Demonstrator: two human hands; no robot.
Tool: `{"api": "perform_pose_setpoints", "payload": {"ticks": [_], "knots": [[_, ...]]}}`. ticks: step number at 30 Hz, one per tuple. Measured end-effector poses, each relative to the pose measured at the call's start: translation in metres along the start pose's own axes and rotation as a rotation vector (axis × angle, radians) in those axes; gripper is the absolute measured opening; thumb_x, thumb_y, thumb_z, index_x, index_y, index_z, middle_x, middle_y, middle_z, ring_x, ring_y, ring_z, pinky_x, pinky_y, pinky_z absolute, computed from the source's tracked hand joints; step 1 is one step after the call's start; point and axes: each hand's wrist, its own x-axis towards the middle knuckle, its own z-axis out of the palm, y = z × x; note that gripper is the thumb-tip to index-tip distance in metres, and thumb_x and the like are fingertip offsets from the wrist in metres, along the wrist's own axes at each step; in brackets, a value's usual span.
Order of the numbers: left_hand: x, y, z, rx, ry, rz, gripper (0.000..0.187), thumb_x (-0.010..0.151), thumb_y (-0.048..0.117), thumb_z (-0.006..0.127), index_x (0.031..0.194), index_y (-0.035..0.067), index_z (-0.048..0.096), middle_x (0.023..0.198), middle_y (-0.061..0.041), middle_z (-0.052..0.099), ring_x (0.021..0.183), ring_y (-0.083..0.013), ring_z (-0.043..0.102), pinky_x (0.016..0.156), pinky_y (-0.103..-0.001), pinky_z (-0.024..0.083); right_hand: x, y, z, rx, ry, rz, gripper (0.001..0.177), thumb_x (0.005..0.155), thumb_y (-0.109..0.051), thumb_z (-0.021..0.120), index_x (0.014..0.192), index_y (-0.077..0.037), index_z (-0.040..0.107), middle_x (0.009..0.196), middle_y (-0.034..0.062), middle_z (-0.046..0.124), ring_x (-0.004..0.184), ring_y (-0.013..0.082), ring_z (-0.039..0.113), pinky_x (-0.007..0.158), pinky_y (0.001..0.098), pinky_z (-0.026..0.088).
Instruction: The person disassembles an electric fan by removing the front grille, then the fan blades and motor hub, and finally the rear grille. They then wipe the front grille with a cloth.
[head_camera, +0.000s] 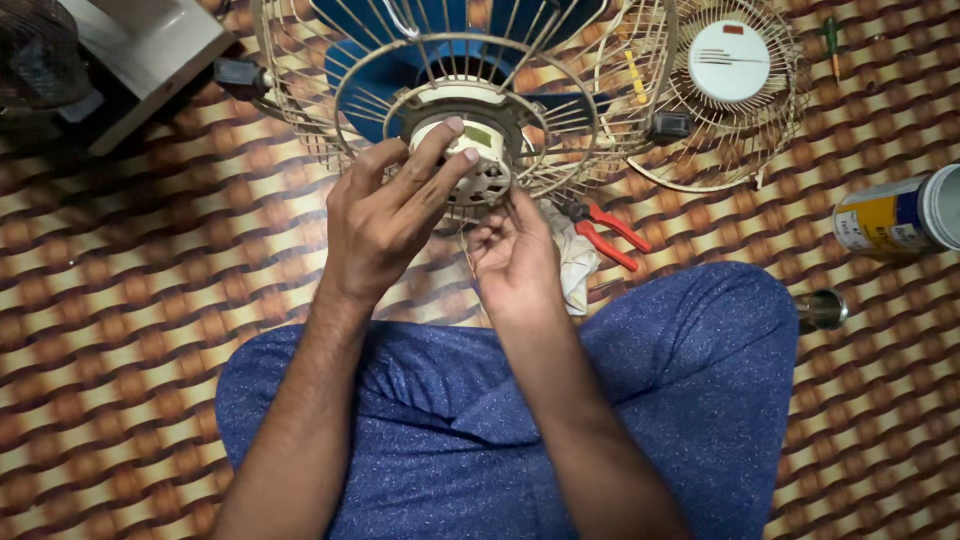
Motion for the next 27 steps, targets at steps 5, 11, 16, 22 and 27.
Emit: {"api": "perform_pose_setpoints", "payload": {"ticks": [5,11,16,22,27], "knots": [[0.0,-0.001,0.0,0.004,0.0,0.018,0.045,0.091,0.012,0.081,0.135,0.016,0.073,0.143,0.004,0.066,0.109,-0.0214,0.057,0.087,-0.031,0.056,0.005,-0.001,0.002,-0.026,0.032,-0.032,0.014,0.093,-0.025,0.071,0.093,-0.012,0.067,0.078,-0.0051,0.059,0.064,0.0058,0.051,0.056,0.0212,0.045],[0.001,-0.001,0.001,-0.009,0.002,0.011,0.046,0.089,0.011,0.083,0.134,0.015,0.073,0.143,0.003,0.066,0.108,-0.0214,0.057,0.087,-0.031,0.056,0.014,-0.009,0.006,0.064,0.027,0.094,0.013,0.092,-0.021,0.073,0.086,-0.012,0.066,0.072,-0.0064,0.06,0.054,0.0025,0.051,0.049,0.0166,0.046],[0.002,-0.004,0.0,-0.043,-0.008,-0.001,0.052,0.084,0.008,0.083,0.134,0.014,0.072,0.142,0.002,0.067,0.108,-0.0222,0.058,0.089,-0.032,0.057,0.023,-0.012,0.002,0.116,0.029,0.156,0.016,0.093,-0.019,0.072,0.081,-0.011,0.066,0.066,-0.006,0.063,0.051,0.0006,0.053,0.047,0.0143,0.047],[0.003,-0.006,0.002,-0.037,0.005,0.016,0.052,0.084,0.007,0.083,0.134,0.014,0.072,0.14,0.002,0.068,0.108,-0.0228,0.058,0.09,-0.032,0.057,0.033,-0.006,-0.007,0.179,-0.022,0.164,0.021,0.092,-0.021,0.076,0.077,-0.014,0.063,0.059,-0.0085,0.055,0.049,0.0019,0.053,0.047,0.0156,0.048],[0.0,-0.006,0.003,-0.05,0.007,0.006,0.048,0.086,0.008,0.084,0.132,0.014,0.072,0.139,0.001,0.069,0.108,-0.0223,0.058,0.088,-0.032,0.056,0.028,-0.005,-0.001,0.164,-0.023,0.135,0.019,0.094,-0.021,0.075,0.081,-0.012,0.064,0.067,-0.0069,0.061,0.053,0.0014,0.055,0.049,0.0155,0.048]]}}
